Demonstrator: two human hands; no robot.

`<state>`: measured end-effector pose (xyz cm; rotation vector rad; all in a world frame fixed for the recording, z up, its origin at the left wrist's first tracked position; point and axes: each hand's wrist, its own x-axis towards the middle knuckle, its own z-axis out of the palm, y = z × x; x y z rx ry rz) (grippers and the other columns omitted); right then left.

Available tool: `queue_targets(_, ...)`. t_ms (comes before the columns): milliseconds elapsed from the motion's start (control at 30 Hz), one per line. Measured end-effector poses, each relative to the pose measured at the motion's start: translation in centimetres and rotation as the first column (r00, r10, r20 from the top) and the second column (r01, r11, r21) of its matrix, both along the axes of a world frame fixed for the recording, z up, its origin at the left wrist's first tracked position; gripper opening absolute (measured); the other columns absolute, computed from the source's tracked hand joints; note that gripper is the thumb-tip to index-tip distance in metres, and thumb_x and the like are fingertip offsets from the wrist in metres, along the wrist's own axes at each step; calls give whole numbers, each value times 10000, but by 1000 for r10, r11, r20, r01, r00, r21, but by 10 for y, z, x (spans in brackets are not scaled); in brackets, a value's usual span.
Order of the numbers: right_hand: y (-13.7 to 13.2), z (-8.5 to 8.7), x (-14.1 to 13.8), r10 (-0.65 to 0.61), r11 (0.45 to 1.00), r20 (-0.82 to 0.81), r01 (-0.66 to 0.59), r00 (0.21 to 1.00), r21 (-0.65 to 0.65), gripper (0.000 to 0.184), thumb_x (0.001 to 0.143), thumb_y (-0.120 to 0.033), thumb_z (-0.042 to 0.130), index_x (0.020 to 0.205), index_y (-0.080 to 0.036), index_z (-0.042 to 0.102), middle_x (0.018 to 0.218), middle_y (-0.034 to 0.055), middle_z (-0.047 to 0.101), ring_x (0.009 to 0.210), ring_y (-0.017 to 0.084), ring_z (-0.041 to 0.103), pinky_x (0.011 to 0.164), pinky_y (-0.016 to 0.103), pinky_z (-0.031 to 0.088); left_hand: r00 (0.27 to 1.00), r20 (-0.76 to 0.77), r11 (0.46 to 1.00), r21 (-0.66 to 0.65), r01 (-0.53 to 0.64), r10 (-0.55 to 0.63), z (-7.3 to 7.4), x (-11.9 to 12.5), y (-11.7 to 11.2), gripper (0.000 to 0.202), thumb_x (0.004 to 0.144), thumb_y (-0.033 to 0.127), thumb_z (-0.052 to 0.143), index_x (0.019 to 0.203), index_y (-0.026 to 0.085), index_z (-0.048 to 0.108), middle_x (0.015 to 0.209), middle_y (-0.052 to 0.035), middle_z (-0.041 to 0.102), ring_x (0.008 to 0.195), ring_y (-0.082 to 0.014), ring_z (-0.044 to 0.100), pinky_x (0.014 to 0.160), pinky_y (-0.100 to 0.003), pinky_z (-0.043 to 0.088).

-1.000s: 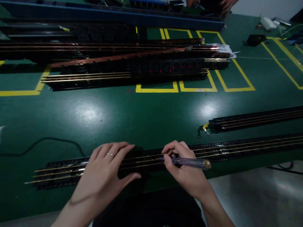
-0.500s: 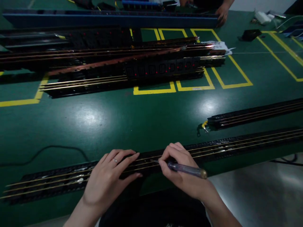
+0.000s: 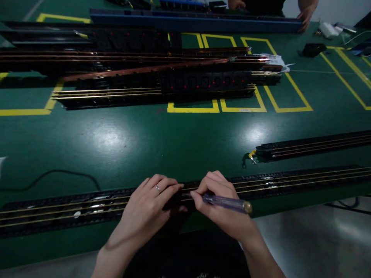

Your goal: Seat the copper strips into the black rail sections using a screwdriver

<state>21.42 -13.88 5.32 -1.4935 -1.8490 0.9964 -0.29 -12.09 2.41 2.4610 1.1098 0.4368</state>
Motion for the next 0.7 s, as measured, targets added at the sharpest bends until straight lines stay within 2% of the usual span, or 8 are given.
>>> queue_targets(67, -3, -1, 8, -36, 999, 10, 36, 999, -23, 235, 904, -304, 632, 717, -174, 573, 718, -31, 556, 762, 85, 479, 746, 241, 334, 1000, -12, 1000, -17, 4, -4, 0, -7, 2, 357, 894, 321, 654, 1237, 249, 585, 1157, -30, 653, 1015, -191, 565, 838, -346, 464)
queue_targets(167, -5, -3, 9, -12, 1000, -30, 11, 999, -16, 170, 894, -298, 649, 765, -194, 613, 731, -43, 574, 773, 80, 497, 770, 242, 347, 999, -31, 999, -54, -7, 5, 1, -28, 4, 388, 892, 398, 656, 1254, 285, 576, 1172, -11, 645, 1034, -179, 570, 855, -332, 480)
queue_targets(367, 0, -5, -10, 69, 997, -68, -67, 995, 36, 161, 916, -297, 628, 798, -188, 616, 761, -51, 617, 763, 74, 504, 853, 267, 358, 993, -104, 994, -95, -56, 46, 5, -79, 11, 423, 847, 540, 662, 1190, 298, 615, 1147, -15, 650, 1011, -194, 601, 849, -339, 509)
queue_targets(433, 2, -5, -14, 86, 996, -56, -84, 995, 36, 176, 923, -305, 618, 797, -183, 617, 768, -48, 625, 747, 75, 494, 878, 282, 356, 983, -164, 992, -81, -94, 80, 10, -81, 12, 472, 823, 598, 659, 1172, 284, 611, 1145, -29, 650, 1001, -222, 602, 840, -377, 497)
queue_targets(500, 3, -5, -16, 103, 994, -48, -101, 994, 27, 189, 931, -321, 608, 802, -183, 619, 769, -43, 627, 752, 81, 490, 877, 288, 356, 978, -186, 994, -39, -105, 96, 16, -69, 10, 567, 776, 643, 684, 1190, 268, 588, 1157, -39, 645, 1017, -249, 591, 851, -410, 477)
queue_targets(567, 4, -5, -17, 118, 993, -43, -117, 992, 16, 180, 934, -323, 603, 817, -188, 624, 768, -40, 628, 770, 87, 495, 869, 287, 359, 987, -145, 998, 9, -70, 70, 17, -46, 6, 582, 778, 583, 718, 1225, 245, 562, 1182, -47, 634, 1057, -257, 570, 876, -417, 458)
queue_targets(667, 5, -5, -18, 108, 993, -29, -106, 994, 56, 144, 922, -275, 610, 810, -185, 624, 775, -39, 642, 770, 86, 505, 874, 288, 367, 1000, -19, 999, 50, -16, 17, 9, -10, -3, 308, 885, 170, 602, 1189, 203, 563, 1163, -43, 636, 1042, -203, 557, 862, -359, 444)
queue_targets(700, 4, -5, -19, 95, 992, -22, -93, 995, 81, 141, 914, -258, 613, 796, -182, 625, 771, -38, 647, 759, 84, 507, 877, 290, 370, 1000, 26, 998, 55, -18, 16, 5, -2, -5, 324, 874, 69, 542, 1171, 195, 566, 1140, -37, 640, 1024, -185, 556, 850, -339, 442)
